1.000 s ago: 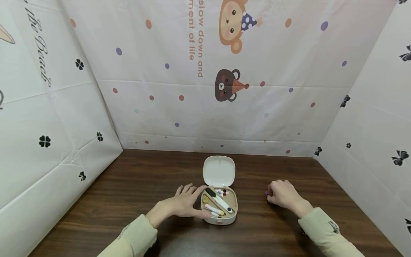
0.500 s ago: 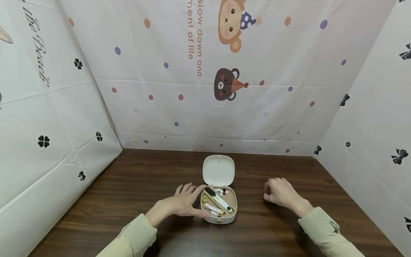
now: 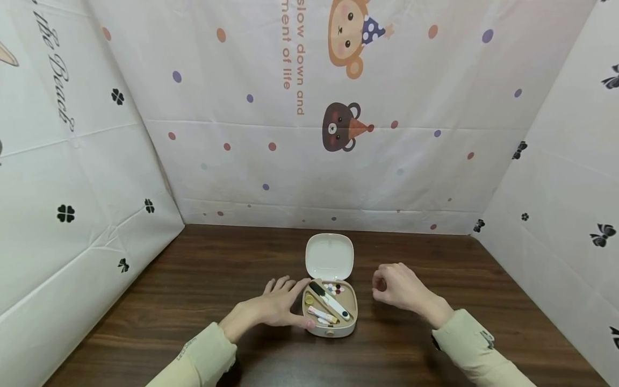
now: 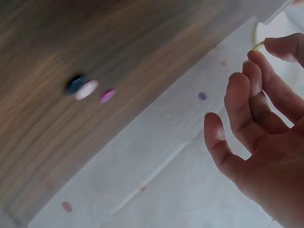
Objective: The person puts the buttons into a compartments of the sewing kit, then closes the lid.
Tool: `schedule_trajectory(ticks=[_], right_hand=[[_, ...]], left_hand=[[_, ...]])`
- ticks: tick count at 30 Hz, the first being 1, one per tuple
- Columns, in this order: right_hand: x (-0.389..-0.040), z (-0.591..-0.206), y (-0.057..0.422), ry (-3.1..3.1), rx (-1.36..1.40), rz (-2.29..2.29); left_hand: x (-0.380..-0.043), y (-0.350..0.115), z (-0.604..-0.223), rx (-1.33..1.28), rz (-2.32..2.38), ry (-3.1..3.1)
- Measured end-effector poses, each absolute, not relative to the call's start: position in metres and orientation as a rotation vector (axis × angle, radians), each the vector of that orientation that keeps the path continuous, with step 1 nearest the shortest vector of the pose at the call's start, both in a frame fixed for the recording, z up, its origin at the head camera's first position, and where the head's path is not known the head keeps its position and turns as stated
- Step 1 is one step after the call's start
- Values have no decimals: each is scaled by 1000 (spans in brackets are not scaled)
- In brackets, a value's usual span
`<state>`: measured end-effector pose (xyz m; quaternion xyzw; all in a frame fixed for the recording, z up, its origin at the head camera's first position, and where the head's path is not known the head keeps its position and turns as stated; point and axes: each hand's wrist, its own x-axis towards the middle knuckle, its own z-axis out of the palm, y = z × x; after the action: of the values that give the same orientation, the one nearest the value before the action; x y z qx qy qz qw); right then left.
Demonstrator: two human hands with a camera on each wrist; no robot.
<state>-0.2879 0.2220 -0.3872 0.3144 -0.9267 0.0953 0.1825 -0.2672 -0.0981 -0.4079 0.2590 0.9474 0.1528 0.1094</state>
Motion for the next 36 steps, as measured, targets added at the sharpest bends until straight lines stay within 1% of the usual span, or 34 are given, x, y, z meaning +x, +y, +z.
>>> schedule_trajectory(ticks=[8,18,36], right_hand=[[-288,-385,196,-2571,998,318],[-285,-385,170,-2577,1047,367],[-284,-389,150,-2634,1080,350]], left_hand=[[-267,-99,-409,762,453,2784],[-267,-99,-409,758,456,2789],[-267,-99,-408,754,452,2780]])
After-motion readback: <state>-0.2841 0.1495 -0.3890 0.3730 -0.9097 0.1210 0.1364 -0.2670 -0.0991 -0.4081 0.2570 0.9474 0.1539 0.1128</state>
